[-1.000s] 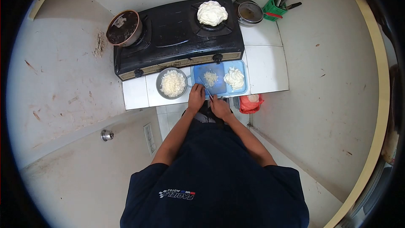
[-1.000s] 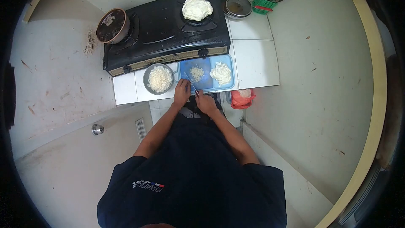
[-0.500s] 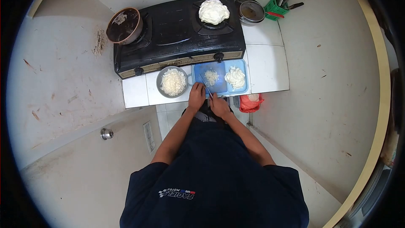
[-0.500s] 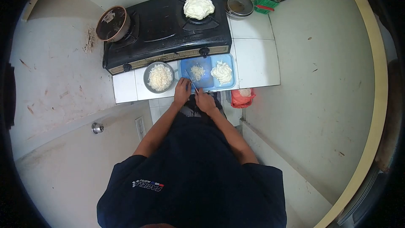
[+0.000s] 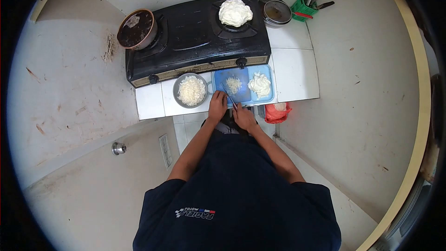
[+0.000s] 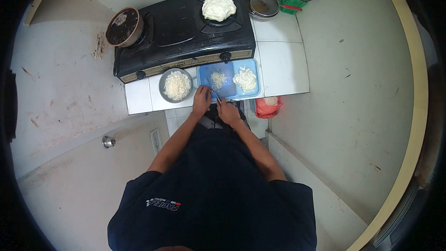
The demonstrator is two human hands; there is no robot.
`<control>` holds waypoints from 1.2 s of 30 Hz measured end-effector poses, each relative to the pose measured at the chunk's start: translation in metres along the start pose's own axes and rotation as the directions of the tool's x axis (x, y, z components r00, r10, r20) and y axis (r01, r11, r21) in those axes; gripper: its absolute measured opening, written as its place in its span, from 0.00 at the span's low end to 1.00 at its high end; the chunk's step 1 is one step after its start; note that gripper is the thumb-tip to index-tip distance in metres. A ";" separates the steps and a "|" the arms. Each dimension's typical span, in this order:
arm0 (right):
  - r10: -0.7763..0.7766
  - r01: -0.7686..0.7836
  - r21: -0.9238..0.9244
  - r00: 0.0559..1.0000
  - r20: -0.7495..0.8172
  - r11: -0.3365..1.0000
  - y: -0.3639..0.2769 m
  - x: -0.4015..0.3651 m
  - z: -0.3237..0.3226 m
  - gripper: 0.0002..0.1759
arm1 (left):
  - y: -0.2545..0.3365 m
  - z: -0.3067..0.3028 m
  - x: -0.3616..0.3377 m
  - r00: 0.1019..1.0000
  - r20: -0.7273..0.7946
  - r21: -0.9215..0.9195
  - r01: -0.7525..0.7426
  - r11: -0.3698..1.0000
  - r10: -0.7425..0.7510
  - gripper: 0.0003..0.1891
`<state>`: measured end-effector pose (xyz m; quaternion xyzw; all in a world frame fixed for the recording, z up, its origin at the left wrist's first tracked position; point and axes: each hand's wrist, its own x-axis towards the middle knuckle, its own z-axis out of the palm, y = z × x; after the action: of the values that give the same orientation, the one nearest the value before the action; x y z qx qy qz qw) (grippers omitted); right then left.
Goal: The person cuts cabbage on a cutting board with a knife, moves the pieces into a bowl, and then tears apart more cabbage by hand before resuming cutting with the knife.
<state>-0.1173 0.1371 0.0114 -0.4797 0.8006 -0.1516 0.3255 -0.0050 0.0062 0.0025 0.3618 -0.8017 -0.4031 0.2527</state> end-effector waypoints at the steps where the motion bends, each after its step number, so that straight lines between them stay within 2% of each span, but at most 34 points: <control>1: -0.006 0.006 0.003 1.000 0.004 1.000 0.001 -0.001 -0.001 0.22 | -0.001 0.001 0.000 1.000 0.000 -0.006 0.007 1.000 -0.007 0.04; 11: -0.002 0.001 0.047 1.000 0.013 0.999 -0.012 -0.007 -0.006 0.21 | 0.000 -0.002 0.000 1.000 -0.007 -0.004 -0.013 1.000 0.013 0.05; 17: -0.034 0.034 0.031 0.999 -0.001 0.999 0.002 0.005 0.006 0.21 | -0.003 0.002 0.001 1.000 0.003 -0.007 0.015 1.000 -0.015 0.05; 19: -0.053 0.052 0.041 0.999 0.008 0.998 0.002 0.014 0.006 0.21 | -0.005 0.000 0.001 0.998 0.022 0.069 -0.060 0.996 0.058 0.06; 25: -0.057 0.057 0.020 0.997 -0.044 0.998 0.000 0.004 0.002 0.21 | -0.009 -0.007 -0.003 0.986 0.066 0.078 -0.155 0.985 0.150 0.10; 36: -0.019 0.019 -0.021 1.000 0.014 1.000 0.005 -0.005 0.002 0.21 | -0.015 -0.012 -0.003 0.972 0.133 0.101 -0.207 0.973 0.193 0.10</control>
<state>-0.1172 0.1443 0.0090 -0.4917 0.7954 -0.1428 0.3242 0.0114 -0.0032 -0.0040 0.2677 -0.8697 -0.3505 0.2215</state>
